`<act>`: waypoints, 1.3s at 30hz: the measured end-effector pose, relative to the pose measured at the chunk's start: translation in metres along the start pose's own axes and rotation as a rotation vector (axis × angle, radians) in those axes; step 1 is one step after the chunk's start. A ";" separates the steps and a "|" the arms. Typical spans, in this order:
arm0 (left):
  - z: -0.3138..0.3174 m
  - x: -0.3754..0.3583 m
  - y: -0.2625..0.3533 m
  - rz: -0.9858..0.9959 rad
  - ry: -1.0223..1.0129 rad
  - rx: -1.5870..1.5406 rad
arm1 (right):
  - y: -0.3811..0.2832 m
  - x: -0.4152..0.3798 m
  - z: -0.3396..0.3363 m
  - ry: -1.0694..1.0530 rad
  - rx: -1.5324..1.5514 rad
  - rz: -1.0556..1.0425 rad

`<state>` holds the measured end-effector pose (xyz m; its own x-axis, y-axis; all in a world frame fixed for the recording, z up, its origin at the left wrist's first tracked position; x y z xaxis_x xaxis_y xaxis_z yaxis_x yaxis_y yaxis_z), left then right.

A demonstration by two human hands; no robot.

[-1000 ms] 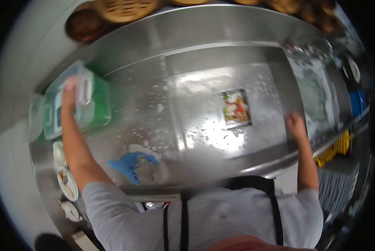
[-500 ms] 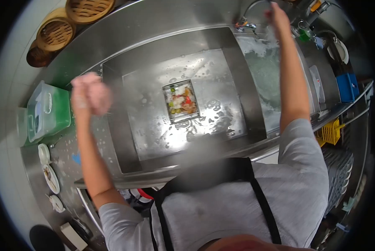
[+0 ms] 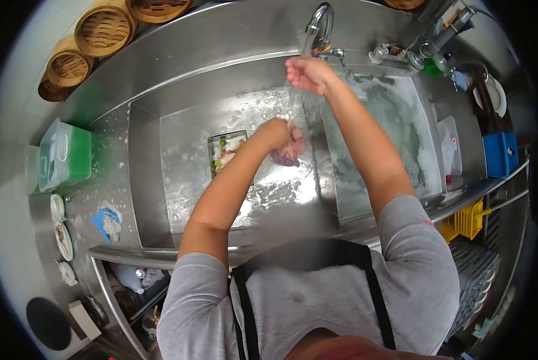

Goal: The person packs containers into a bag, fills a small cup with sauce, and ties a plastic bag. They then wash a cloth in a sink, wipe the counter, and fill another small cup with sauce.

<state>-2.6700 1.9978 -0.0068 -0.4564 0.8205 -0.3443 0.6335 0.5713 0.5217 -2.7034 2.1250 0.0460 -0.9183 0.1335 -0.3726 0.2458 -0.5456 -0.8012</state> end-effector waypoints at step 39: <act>-0.067 0.055 0.021 0.202 0.059 -1.385 | -0.008 -0.002 -0.015 -0.120 -0.603 -0.682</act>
<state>-2.7235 2.0535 0.0381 -0.4797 0.8634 -0.1565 -0.4165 -0.0671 0.9067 -2.6987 2.1413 0.0463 -0.9416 0.1633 0.2944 -0.2717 0.1482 -0.9509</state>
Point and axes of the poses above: each hand's wrist, its own x-axis towards the middle knuckle, its own z-axis out of the palm, y = z × x, the point moved 6 cm from there along x, towards the middle knuckle, and after that the axes turned 8 degrees about x, right-handed, at the moved point
